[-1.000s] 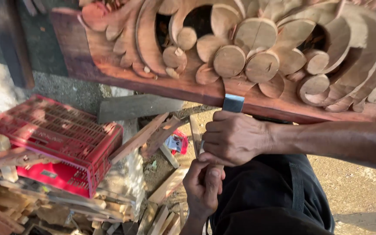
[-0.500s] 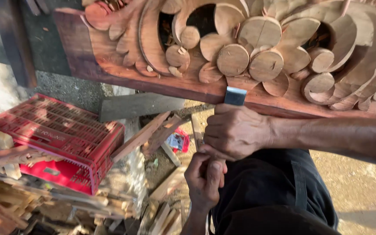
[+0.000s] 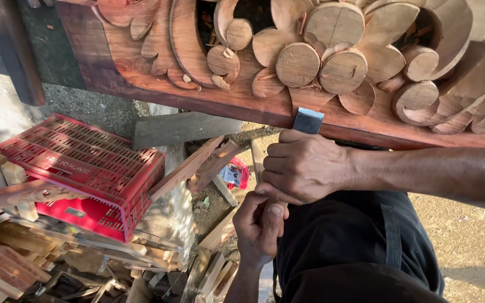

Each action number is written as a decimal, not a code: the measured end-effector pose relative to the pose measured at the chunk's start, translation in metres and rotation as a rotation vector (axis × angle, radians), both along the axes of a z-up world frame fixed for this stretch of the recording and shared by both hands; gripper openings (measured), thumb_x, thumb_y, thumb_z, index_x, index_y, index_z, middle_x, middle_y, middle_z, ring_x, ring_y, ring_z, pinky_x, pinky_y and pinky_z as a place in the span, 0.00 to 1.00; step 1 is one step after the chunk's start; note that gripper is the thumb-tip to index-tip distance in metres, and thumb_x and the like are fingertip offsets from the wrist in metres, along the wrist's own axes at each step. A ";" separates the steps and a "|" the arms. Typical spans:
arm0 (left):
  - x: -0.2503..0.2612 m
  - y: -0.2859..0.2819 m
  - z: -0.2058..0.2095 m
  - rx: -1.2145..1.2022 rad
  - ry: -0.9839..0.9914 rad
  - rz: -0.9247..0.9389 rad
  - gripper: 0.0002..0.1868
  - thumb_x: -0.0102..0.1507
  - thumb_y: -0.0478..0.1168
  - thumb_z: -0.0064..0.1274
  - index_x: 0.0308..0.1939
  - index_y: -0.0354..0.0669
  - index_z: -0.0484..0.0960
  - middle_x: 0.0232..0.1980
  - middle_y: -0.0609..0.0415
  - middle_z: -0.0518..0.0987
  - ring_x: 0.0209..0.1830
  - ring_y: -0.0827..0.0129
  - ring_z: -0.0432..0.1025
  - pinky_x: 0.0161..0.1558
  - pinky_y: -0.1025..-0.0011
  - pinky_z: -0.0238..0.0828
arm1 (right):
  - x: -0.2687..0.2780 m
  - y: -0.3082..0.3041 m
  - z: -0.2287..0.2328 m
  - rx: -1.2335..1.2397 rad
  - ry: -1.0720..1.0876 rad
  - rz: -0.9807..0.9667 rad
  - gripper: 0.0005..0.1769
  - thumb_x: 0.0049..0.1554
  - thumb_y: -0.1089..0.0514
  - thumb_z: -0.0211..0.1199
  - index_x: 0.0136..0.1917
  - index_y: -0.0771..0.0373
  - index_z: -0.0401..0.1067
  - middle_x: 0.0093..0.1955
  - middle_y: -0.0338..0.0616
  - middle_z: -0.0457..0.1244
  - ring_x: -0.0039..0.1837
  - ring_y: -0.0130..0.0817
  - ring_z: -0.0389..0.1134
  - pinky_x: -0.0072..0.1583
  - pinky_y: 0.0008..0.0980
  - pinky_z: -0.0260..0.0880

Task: The person is carving decorative floral patterns into a wooden plank using a chisel and a hammer.

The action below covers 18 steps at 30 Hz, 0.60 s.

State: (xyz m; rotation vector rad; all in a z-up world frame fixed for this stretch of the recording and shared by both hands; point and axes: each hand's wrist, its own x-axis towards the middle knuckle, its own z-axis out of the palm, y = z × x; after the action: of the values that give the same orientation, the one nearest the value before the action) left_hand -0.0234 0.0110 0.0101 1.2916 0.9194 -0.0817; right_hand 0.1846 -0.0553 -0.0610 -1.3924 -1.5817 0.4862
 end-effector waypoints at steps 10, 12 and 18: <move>0.021 -0.010 -0.005 -0.014 -0.047 0.116 0.13 0.73 0.42 0.48 0.51 0.33 0.73 0.32 0.55 0.75 0.22 0.81 0.63 0.26 0.79 0.58 | 0.014 0.008 0.003 -0.010 0.002 -0.050 0.19 0.59 0.52 0.60 0.29 0.58 0.65 0.31 0.39 0.57 0.39 0.38 0.63 0.45 0.40 0.60; 0.007 -0.011 -0.002 -0.018 -0.065 0.103 0.13 0.73 0.42 0.47 0.52 0.33 0.73 0.32 0.56 0.74 0.22 0.81 0.63 0.26 0.79 0.59 | 0.010 0.004 0.003 -0.015 0.015 -0.024 0.19 0.59 0.52 0.61 0.29 0.57 0.66 0.31 0.39 0.57 0.38 0.38 0.62 0.44 0.40 0.59; 0.013 -0.005 0.010 0.036 0.014 0.005 0.14 0.72 0.42 0.48 0.53 0.32 0.74 0.31 0.57 0.75 0.22 0.82 0.62 0.25 0.79 0.58 | 0.015 0.000 0.003 0.020 0.073 -0.059 0.16 0.59 0.52 0.60 0.31 0.57 0.68 0.32 0.38 0.58 0.38 0.38 0.62 0.44 0.40 0.58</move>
State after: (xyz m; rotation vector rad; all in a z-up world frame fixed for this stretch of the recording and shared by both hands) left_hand -0.0099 0.0062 0.0198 1.3234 0.9403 -0.0704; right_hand 0.1996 -0.0553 -0.0579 -1.3871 -1.4787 0.4799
